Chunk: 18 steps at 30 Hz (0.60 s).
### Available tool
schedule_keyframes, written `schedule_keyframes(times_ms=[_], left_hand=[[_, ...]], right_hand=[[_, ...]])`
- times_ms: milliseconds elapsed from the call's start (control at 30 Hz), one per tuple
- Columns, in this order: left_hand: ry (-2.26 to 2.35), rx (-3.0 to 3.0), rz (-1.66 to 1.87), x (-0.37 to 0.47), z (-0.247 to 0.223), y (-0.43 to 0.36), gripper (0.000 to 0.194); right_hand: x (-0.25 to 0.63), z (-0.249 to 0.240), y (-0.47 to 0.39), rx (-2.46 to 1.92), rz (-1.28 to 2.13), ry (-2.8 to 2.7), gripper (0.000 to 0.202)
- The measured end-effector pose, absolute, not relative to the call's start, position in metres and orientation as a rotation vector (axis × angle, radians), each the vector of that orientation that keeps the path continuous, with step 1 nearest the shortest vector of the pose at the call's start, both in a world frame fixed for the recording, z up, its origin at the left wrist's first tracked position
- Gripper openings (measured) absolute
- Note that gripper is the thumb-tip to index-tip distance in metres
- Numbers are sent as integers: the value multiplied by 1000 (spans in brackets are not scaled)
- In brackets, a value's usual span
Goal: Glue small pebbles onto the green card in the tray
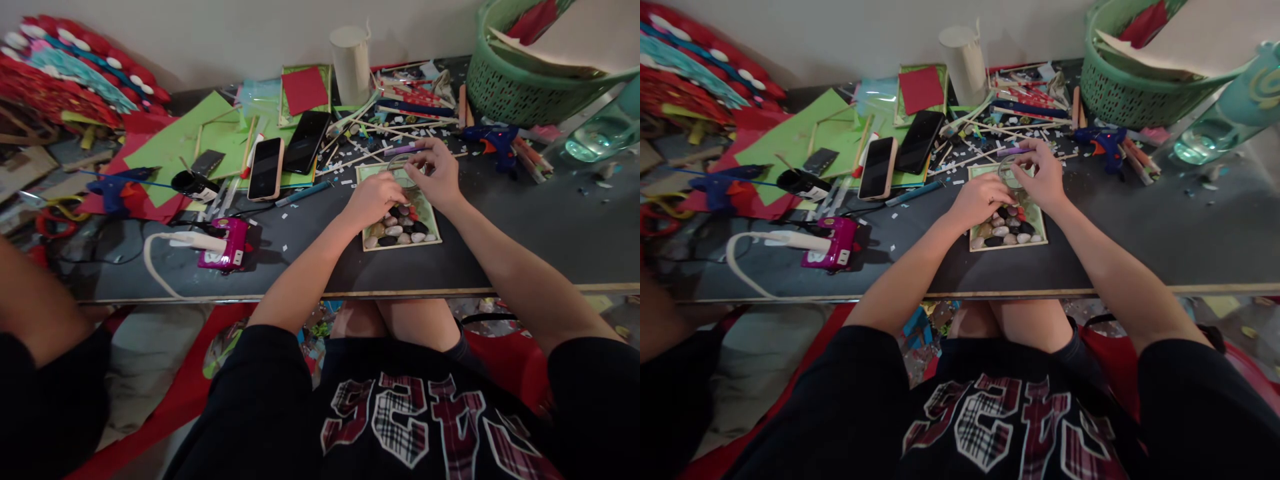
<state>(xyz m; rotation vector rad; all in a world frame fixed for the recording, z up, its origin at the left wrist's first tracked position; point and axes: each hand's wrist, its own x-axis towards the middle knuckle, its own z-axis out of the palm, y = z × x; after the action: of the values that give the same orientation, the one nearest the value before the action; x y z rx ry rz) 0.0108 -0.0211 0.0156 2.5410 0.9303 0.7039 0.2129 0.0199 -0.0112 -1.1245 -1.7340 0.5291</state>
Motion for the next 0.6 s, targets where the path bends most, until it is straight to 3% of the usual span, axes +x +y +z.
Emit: schedule_keyframes(times_ms=[333, 600], left_hand=[[1027, 2499, 796, 4, 17, -19, 37], [870, 2566, 625, 8, 17, -18, 49]], right_hand=[[213, -13, 21, -1112, 530, -1740, 56], [212, -12, 20, -1123, 531, -1722, 57]])
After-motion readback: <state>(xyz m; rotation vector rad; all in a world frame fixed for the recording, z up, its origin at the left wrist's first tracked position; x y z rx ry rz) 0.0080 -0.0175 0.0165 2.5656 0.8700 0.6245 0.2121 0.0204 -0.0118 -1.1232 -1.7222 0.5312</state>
